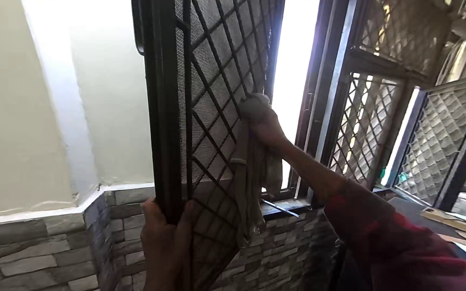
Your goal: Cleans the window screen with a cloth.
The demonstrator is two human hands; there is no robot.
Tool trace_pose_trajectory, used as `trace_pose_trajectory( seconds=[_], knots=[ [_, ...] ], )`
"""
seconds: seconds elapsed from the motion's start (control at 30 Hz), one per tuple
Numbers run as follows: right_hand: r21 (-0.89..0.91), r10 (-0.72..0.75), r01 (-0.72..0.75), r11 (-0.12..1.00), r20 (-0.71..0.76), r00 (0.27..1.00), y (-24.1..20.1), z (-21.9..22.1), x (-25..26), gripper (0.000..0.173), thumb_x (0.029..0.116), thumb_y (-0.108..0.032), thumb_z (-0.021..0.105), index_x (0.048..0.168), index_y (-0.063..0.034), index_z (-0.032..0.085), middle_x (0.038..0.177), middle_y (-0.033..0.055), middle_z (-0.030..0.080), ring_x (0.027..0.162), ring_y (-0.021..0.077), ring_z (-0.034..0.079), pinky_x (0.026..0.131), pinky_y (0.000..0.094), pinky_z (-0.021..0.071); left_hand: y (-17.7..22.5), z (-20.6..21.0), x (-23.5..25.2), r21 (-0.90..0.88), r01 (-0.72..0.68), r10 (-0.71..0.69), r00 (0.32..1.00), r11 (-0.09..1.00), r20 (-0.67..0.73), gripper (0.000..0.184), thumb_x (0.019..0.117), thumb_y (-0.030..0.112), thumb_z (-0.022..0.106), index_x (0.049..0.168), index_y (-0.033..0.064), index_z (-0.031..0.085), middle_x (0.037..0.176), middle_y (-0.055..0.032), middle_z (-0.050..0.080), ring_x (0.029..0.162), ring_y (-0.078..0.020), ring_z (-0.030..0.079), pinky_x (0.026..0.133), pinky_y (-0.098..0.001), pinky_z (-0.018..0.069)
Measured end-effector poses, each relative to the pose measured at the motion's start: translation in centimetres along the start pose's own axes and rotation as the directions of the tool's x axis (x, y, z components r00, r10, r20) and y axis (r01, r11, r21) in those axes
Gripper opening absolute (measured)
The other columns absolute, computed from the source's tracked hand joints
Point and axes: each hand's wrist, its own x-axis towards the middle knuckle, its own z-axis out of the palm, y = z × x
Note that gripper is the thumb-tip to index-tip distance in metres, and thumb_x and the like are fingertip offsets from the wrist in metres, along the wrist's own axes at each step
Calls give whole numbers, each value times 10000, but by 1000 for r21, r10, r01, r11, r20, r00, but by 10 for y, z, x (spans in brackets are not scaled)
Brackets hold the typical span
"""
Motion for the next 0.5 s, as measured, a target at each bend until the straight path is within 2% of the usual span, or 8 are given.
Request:
trace_pose_trajectory(
  seconds=[0.07, 0.1, 0.17, 0.2, 0.27, 0.33, 0.4, 0.5],
  knots=[
    [299, 64, -54, 953, -26, 998, 16, 5, 4, 347, 832, 22, 698, 1165, -23, 611, 1006, 81, 687, 883, 124, 677, 771, 324, 592, 3, 0, -1, -14, -3, 3, 1000, 1000, -7, 620, 906, 355, 700, 1281, -88, 483, 873, -112, 658, 695, -134, 640, 623, -353, 553],
    [233, 34, -23, 972, -45, 998, 19, 2, 5, 343, 819, 9, 706, 1149, -12, 613, 991, 89, 694, 870, 128, 688, 762, 317, 598, 5, 1, -1, -20, -6, 6, 1000, 1000, -6, 627, 911, 351, 701, 1288, -99, 482, 875, -120, 663, 698, -135, 644, 629, -350, 558],
    [-301, -59, 73, 951, 53, 997, 8, -12, 0, 400, 899, -130, 684, 1238, 70, 610, 1141, 223, 673, 1080, 320, 667, 918, 507, 534, 7, 2, -3, -13, -19, 19, 1000, 1000, -16, 635, 910, 353, 695, 1281, -118, 487, 874, -129, 672, 701, -128, 652, 633, -336, 560],
    [-525, -37, 104, 845, 137, 990, -5, -15, -4, 362, 945, -174, 644, 1194, 88, 623, 1122, 283, 665, 1084, 427, 653, 885, 602, 493, 7, 2, -4, -1, -23, 23, 999, 1000, -23, 630, 912, 358, 689, 1273, -118, 490, 874, -127, 674, 703, -123, 654, 635, -326, 561],
    [-727, -7, 174, 664, 226, 974, -13, -12, -11, 309, 1010, -225, 546, 1141, 37, 647, 1055, 272, 679, 1001, 467, 671, 790, 634, 501, 6, 1, -5, 24, -32, 33, 999, 999, -33, 633, 915, 375, 682, 1267, -116, 494, 870, -122, 668, 699, -123, 644, 633, -327, 553],
    [-743, -2, 173, 646, 225, 974, -9, -3, -17, 317, 1039, -219, 496, 1150, 29, 659, 1063, 268, 688, 992, 464, 678, 807, 629, 513, 3, 2, -3, 26, -44, 45, 998, 999, -39, 638, 914, 380, 684, 1264, -118, 492, 871, -122, 663, 705, -120, 637, 638, -322, 550],
    [-650, 72, 70, 756, 190, 979, -12, 8, -21, 296, 1051, -185, 500, 1133, 60, 646, 1086, 285, 670, 1047, 467, 662, 859, 624, 509, 0, 1, -2, 36, -42, 43, 999, 998, -31, 641, 910, 388, 677, 1271, -105, 485, 879, -106, 666, 709, -110, 639, 637, -322, 554],
    [-400, -120, 112, 910, 6, 993, 5, 17, -21, 294, 865, -109, 665, 1072, 100, 665, 1150, 314, 645, 1155, 450, 612, 973, 582, 478, -5, -3, -1, 43, -12, 11, 1000, 999, 9, 641, 924, 376, 675, 1309, -92, 467, 909, -145, 672, 714, -187, 655, 636, -424, 559]
  ],
)
